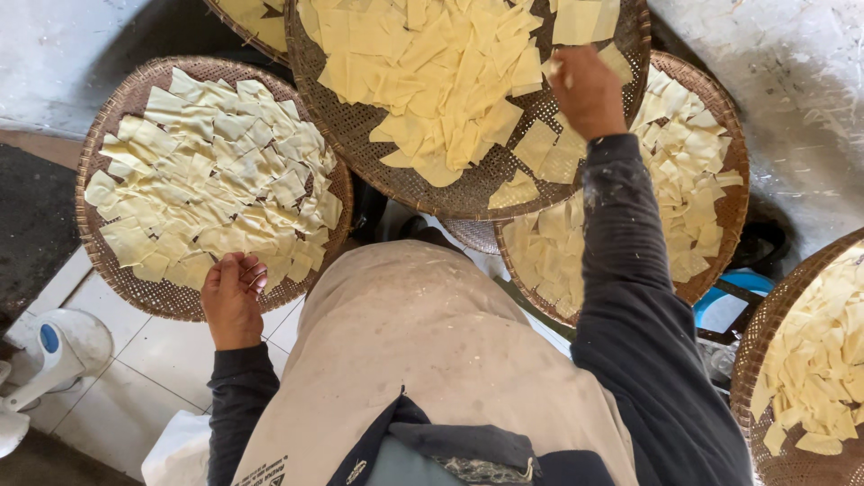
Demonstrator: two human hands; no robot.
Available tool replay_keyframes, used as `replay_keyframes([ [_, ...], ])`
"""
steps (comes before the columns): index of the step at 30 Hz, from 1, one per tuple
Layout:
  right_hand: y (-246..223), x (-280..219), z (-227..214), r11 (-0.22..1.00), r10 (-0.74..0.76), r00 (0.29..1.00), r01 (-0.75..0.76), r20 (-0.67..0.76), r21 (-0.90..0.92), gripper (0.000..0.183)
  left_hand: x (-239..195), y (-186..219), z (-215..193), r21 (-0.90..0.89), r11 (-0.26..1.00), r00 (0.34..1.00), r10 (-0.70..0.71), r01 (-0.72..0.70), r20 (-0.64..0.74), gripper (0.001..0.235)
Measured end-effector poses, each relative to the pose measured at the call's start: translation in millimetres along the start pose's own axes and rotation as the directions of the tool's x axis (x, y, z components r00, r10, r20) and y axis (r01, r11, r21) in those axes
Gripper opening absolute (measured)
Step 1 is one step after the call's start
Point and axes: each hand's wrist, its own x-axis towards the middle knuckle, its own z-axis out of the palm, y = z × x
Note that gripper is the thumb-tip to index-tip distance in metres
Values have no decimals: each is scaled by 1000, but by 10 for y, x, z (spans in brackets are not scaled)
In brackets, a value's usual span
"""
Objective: The person arranges thin, pale yellow dough sheets on large round woven trays. They pick up individual sheets, separate them, and place them flat on the trays to ensure even spacing.
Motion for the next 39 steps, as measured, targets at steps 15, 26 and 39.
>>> replay_keyframes([
  [15, 259, 576, 986, 988, -101, 991, 111, 93, -110, 29, -100, 100, 81, 68, 995, 997, 73, -72, -9, 24],
  [26, 576, 875, 1040, 990, -122, 932, 137, 340, -20, 37, -201, -34, -48, 70, 997, 996, 30, -24, -87, 26],
  [39, 499, 840, 926, 995, -98, 937, 103, 336, 3, 17, -101, 6, 155, 86, 996, 999, 30, -27, -27, 24],
])
